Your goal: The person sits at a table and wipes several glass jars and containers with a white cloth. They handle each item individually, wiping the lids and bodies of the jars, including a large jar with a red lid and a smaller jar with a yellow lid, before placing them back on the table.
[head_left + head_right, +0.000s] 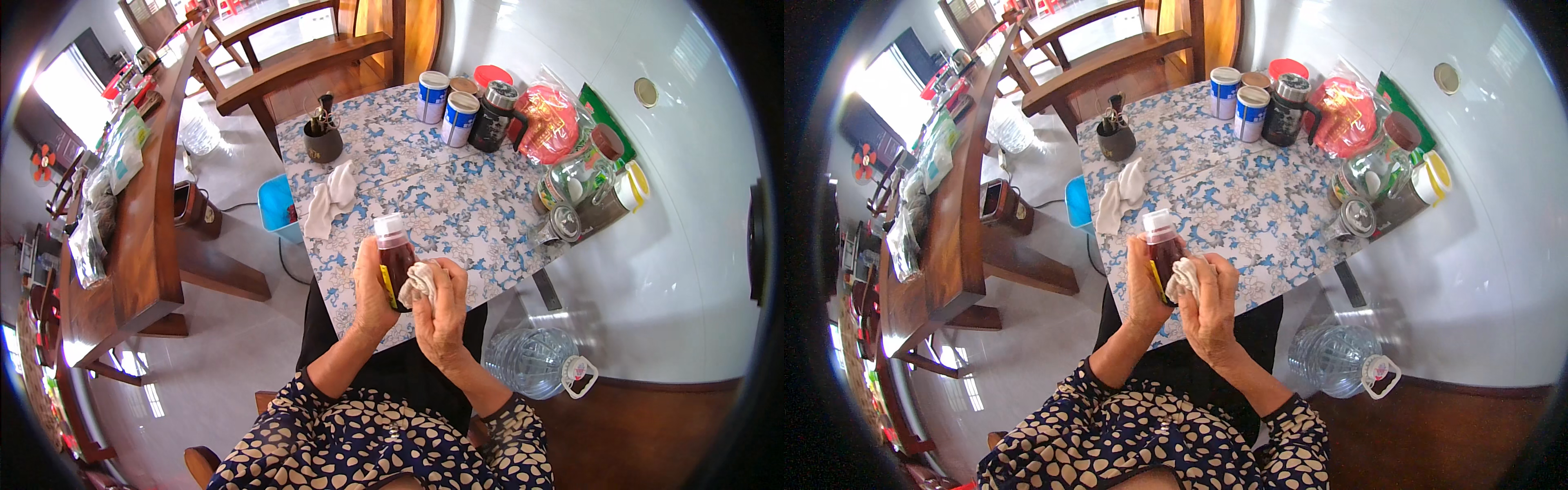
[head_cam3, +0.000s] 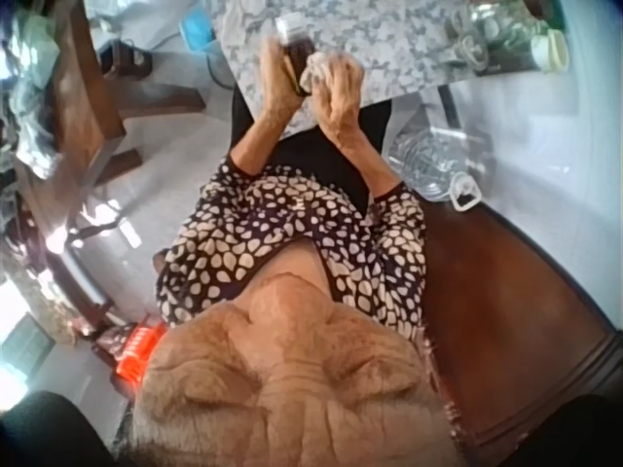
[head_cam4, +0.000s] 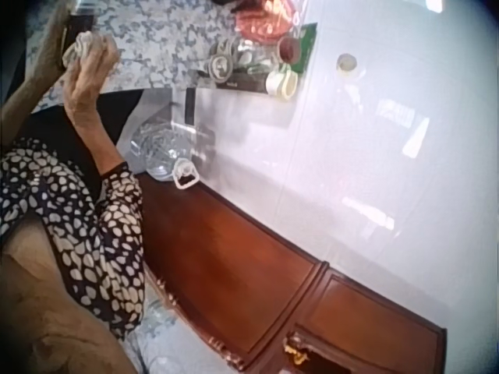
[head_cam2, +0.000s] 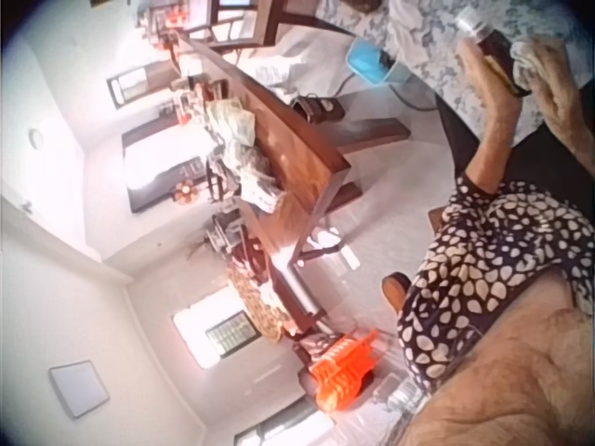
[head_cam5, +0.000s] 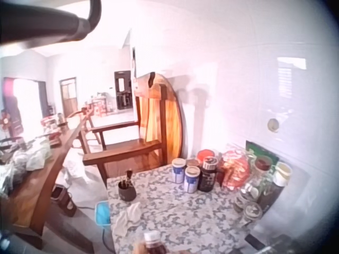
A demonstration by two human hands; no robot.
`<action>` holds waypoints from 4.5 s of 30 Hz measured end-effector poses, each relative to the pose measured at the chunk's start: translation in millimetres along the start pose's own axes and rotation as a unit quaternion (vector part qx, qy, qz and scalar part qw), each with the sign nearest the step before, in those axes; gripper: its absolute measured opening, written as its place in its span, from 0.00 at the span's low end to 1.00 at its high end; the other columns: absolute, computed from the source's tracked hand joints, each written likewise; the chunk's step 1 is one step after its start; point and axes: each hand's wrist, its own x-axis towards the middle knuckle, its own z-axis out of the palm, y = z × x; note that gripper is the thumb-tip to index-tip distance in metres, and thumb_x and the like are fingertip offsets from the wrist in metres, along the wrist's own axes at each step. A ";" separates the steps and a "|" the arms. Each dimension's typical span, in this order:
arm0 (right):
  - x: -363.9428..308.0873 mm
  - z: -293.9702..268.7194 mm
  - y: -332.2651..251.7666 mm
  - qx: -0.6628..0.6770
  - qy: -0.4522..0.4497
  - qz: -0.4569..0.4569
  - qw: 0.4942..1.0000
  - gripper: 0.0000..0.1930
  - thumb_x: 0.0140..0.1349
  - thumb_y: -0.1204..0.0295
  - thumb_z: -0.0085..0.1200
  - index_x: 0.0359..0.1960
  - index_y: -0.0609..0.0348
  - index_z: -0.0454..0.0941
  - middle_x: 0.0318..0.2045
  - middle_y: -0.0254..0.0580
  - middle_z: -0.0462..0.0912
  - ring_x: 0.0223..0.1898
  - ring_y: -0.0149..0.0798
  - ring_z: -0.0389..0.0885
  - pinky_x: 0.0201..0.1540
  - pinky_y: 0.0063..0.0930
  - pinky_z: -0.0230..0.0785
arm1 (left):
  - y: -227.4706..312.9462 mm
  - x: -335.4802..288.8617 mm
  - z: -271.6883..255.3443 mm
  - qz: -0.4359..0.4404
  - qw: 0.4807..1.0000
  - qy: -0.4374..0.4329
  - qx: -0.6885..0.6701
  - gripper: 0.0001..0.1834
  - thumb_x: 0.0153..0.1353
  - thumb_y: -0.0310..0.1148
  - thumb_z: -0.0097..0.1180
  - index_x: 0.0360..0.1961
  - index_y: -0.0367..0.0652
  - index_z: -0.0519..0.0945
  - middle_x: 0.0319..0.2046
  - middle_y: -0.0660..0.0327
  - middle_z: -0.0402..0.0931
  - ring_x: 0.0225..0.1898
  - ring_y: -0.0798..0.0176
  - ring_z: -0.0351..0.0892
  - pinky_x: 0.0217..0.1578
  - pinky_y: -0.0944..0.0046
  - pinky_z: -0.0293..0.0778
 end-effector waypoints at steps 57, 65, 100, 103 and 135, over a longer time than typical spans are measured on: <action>12.7 9.5 9.0 0.073 -0.023 0.041 0.996 0.13 0.66 0.70 0.47 0.48 0.65 0.70 0.36 0.38 0.75 0.37 0.30 0.74 0.40 0.22 0.67 | 7.7 -4.4 -11.8 0.134 0.951 -0.074 0.270 0.35 0.64 0.59 0.39 0.53 0.34 0.69 0.50 0.53 0.72 0.50 0.60 0.73 0.52 0.60 0.69; 32.8 -34.7 -6.7 0.276 -0.046 0.220 0.934 0.12 0.62 0.74 0.53 0.45 0.65 0.72 0.38 0.41 0.73 0.38 0.32 0.74 0.41 0.24 0.69 | 12.7 -9.5 -7.9 0.142 0.931 -0.146 0.303 0.23 0.65 0.44 0.48 0.51 0.34 0.71 0.36 0.59 0.77 0.34 0.69 0.75 0.38 0.68 0.72; 46.3 -47.9 -34.5 -0.081 -0.115 0.027 0.990 0.18 0.48 0.75 0.62 0.43 0.61 0.77 0.47 0.45 0.69 0.40 0.37 0.73 0.39 0.28 0.70 | 15.2 -11.4 -10.7 0.355 0.647 -0.248 0.628 0.25 0.38 0.38 0.71 0.39 0.39 0.77 0.32 0.57 0.78 0.32 0.57 0.80 0.31 0.63 0.76; 41.6 -39.9 -35.2 -0.206 -0.144 -0.027 0.967 0.21 0.40 0.78 0.62 0.42 0.58 0.78 0.41 0.45 0.73 0.41 0.46 0.72 0.45 0.35 0.68 | 9.8 -12.0 -14.9 0.371 0.622 -0.243 0.645 0.27 0.36 0.40 0.71 0.36 0.38 0.75 0.31 0.57 0.77 0.30 0.55 0.78 0.29 0.62 0.75; 18.3 16.7 3.0 0.332 -0.083 0.226 0.912 0.24 0.71 0.56 0.35 0.62 0.59 0.57 0.55 0.41 0.67 0.55 0.33 0.66 0.57 0.26 0.60 | -10.0 -5.0 -7.4 0.212 0.953 -0.041 0.213 0.20 0.65 0.42 0.51 0.51 0.42 0.68 0.42 0.66 0.72 0.43 0.73 0.71 0.43 0.71 0.71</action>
